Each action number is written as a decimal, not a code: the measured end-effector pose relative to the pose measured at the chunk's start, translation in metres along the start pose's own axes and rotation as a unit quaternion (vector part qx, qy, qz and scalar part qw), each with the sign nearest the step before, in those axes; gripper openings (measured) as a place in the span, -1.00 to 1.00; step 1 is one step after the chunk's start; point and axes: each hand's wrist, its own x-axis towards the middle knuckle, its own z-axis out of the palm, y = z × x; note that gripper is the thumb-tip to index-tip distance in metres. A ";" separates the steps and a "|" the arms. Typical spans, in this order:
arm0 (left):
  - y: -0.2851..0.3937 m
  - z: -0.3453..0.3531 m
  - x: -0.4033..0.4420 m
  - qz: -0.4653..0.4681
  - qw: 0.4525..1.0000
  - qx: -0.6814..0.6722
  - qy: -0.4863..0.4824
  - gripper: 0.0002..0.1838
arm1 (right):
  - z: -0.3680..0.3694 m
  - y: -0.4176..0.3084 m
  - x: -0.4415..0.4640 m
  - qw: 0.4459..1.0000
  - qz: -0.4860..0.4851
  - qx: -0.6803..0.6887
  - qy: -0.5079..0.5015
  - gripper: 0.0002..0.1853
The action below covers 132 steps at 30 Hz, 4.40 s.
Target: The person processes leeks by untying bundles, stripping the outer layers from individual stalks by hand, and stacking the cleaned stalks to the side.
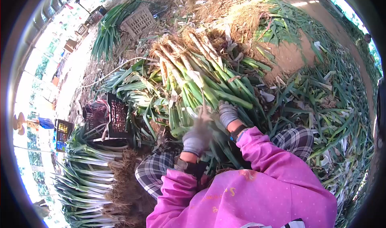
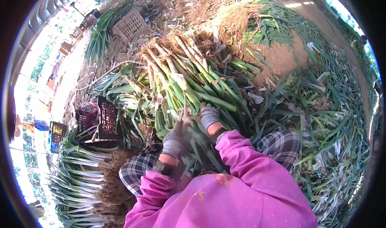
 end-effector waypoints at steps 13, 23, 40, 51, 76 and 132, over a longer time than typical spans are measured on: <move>-0.055 -0.053 0.159 -0.141 0.989 -0.026 -0.025 -0.47 | 0.000 0.024 -0.017 0.998 -0.022 0.024 -0.062 -0.22; -0.026 -0.059 0.109 0.041 0.957 0.221 -0.182 -0.41 | -0.022 0.039 -0.028 0.981 0.028 0.182 -0.065 -0.31; -0.040 -0.034 0.019 -0.094 0.983 -0.158 0.020 -0.44 | -0.195 0.098 0.007 0.780 -0.098 0.617 0.043 -0.75; -0.027 -0.043 0.070 0.080 0.989 -0.092 -0.086 -0.36 | -0.006 0.011 0.174 0.956 0.060 0.261 -0.119 -0.31; 0.019 -0.026 0.061 0.014 0.993 -0.049 -0.105 -0.54 | -0.032 0.045 0.087 0.990 0.031 0.093 -0.101 -0.52; -0.004 -0.051 0.162 -0.145 0.988 0.026 -0.036 -0.43 | -0.030 0.107 0.023 0.902 0.100 0.346 -0.237 -0.48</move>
